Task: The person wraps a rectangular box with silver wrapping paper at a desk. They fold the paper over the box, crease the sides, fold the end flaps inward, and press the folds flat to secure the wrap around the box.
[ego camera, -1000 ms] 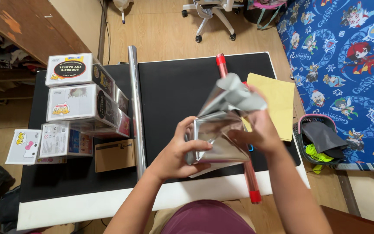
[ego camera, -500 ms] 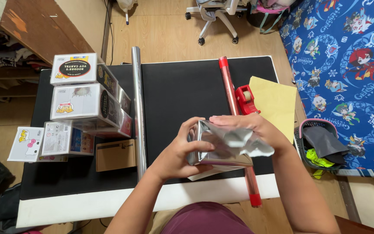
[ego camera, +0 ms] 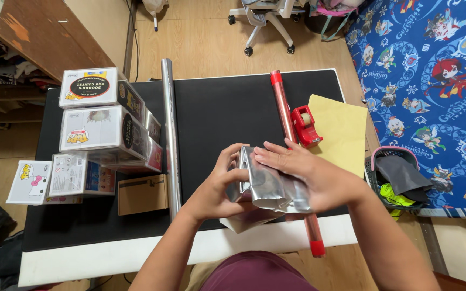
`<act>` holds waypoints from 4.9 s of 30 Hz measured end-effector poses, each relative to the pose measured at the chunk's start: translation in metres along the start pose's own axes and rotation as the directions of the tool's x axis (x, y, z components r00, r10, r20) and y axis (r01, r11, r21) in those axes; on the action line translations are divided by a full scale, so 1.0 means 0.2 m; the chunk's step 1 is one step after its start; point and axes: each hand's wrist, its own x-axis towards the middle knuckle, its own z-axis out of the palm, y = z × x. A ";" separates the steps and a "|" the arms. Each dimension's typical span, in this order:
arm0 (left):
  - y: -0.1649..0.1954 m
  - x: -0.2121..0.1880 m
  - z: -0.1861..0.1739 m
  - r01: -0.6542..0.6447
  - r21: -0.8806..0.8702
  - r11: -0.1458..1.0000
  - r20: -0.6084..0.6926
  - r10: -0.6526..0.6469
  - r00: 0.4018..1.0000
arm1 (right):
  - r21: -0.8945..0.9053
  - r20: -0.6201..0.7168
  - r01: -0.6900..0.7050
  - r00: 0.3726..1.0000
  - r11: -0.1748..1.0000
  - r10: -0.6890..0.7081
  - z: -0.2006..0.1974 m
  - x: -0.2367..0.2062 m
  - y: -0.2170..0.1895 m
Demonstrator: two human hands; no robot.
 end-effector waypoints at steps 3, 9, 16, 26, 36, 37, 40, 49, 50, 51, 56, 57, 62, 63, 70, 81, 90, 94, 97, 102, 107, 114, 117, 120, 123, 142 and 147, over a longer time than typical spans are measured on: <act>-0.02 -0.01 0.00 -0.008 -0.023 1.000 -0.019 0.008 1.000 | -0.081 -0.021 -0.048 0.999 0.996 0.046 0.04 0.01 -0.04; -0.03 0.00 -0.02 -0.056 -0.053 0.997 -0.057 0.053 0.997 | -0.194 -0.060 -0.081 0.996 0.978 0.070 0.09 0.02 -0.09; 0.01 0.00 -0.01 0.058 0.097 0.994 -0.008 -0.057 0.998 | -0.221 -0.048 -0.049 0.998 0.974 0.039 0.10 0.00 -0.07; -0.02 0.03 -0.02 -0.030 0.127 0.991 -0.065 0.039 0.997 | 0.037 -0.199 -0.031 0.979 0.999 0.038 0.14 -0.06 0.01; -0.04 0.01 -0.01 -0.027 0.017 1.000 -0.054 0.028 0.998 | 0.059 -0.170 0.021 0.985 0.998 -0.011 0.06 -0.05 0.11; -0.04 0.01 -0.01 -0.029 0.006 1.000 -0.061 0.029 0.998 | 0.040 -0.164 0.013 0.986 0.999 -0.006 0.07 -0.06 0.11; -0.06 0.01 -0.01 -0.025 0.008 1.000 -0.103 0.026 0.994 | -0.052 -0.139 -0.008 0.990 0.999 0.001 0.10 -0.08 0.13; -0.13 0.03 -0.02 0.060 -0.059 0.996 -0.149 -0.068 0.986 | 0.316 -0.429 0.026 0.895 0.949 0.118 0.20 -0.03 0.20; -0.13 0.04 -0.02 0.091 -0.085 0.992 -0.141 -0.102 0.985 | 0.329 -0.434 0.037 0.893 0.944 0.116 0.20 -0.02 0.22; -0.14 0.05 -0.01 0.123 -0.111 0.986 -0.131 -0.137 0.982 | 0.330 -0.435 0.037 0.893 0.943 0.117 0.20 -0.02 0.23; -0.12 0.09 -0.01 0.104 0.146 0.984 -0.179 -0.077 0.981 | 0.372 -0.395 0.031 0.910 0.928 0.128 0.18 0.00 0.32; -0.11 0.10 -0.02 0.124 0.175 0.977 -0.188 -0.091 0.978 | 0.377 -0.389 0.028 0.912 0.926 0.130 0.18 0.01 0.33; -0.05 0.13 -0.05 0.052 0.406 0.913 -0.152 0.011 0.988 | 0.450 -0.359 0.050 0.925 0.892 0.129 0.22 0.03 0.37; -0.04 0.13 -0.06 0.037 0.438 0.898 -0.131 0.023 0.991 | 0.455 -0.356 0.050 0.925 0.889 0.131 0.22 0.04 0.37; -0.04 0.16 -0.09 -0.038 0.324 0.945 -0.054 0.059 0.997 | 0.454 -0.358 0.038 0.923 0.890 0.143 0.22 0.07 0.38; 0.07 0.12 -0.10 -0.184 0.450 0.874 0.063 0.174 0.983 | 0.470 -0.349 0.076 0.931 0.879 0.106 0.21 0.07 0.34; 0.15 0.12 -0.09 -0.350 0.585 0.732 0.207 0.282 0.937 | 0.499 -0.294 0.052 0.949 0.865 0.113 0.20 0.09 0.36; 0.13 0.11 -0.08 -0.348 0.637 0.688 0.229 0.262 0.937 | 0.466 -0.261 0.043 0.961 0.884 0.092 0.17 0.10 0.41; 0.08 0.12 -0.07 -0.333 0.637 0.695 0.171 0.294 0.940 | 0.479 -0.165 0.006 0.983 0.878 0.083 0.14 0.14 0.49; -0.05 0.01 0.02 -0.074 0.611 0.788 -0.116 0.182 0.976 | 0.495 0.152 -0.112 0.988 0.861 0.041 0.16 0.32 0.73; -0.29 -0.23 0.13 0.241 0.456 0.857 -0.410 -0.038 0.911 | 0.551 0.467 -0.449 0.865 0.704 0.185 0.43 0.55 0.92; -0.67 -0.47 0.32 0.503 0.215 0.837 -0.727 -0.207 0.655 | 0.271 0.772 -0.797 0.515 0.540 0.373 0.74 0.86 1.03; -0.77 -0.52 0.38 0.592 0.110 0.799 -0.790 -0.291 0.540 | 0.177 0.783 -0.810 0.460 0.559 0.418 0.83 0.96 1.03; -0.84 -0.54 0.41 0.690 0.037 0.722 -0.798 -0.395 0.456 | 0.143 0.766 -0.742 0.502 0.655 0.401 0.89 1.04 1.02; -0.88 -0.54 0.42 0.722 0.030 0.691 -0.792 -0.424 0.439 | 0.133 0.731 -0.642 0.578 0.755 0.363 0.92 1.10 1.03; -1.16 -0.34 -0.33 0.360 0.483 0.798 -0.086 -0.366 0.927 | -0.472 0.050 -0.512 0.797 0.717 0.602 0.86 1.09 0.92; -1.26 -0.24 -0.39 -0.017 0.681 0.732 0.320 -0.276 0.906 | -0.358 -0.431 -0.495 0.840 0.791 0.331 0.99 0.82 0.86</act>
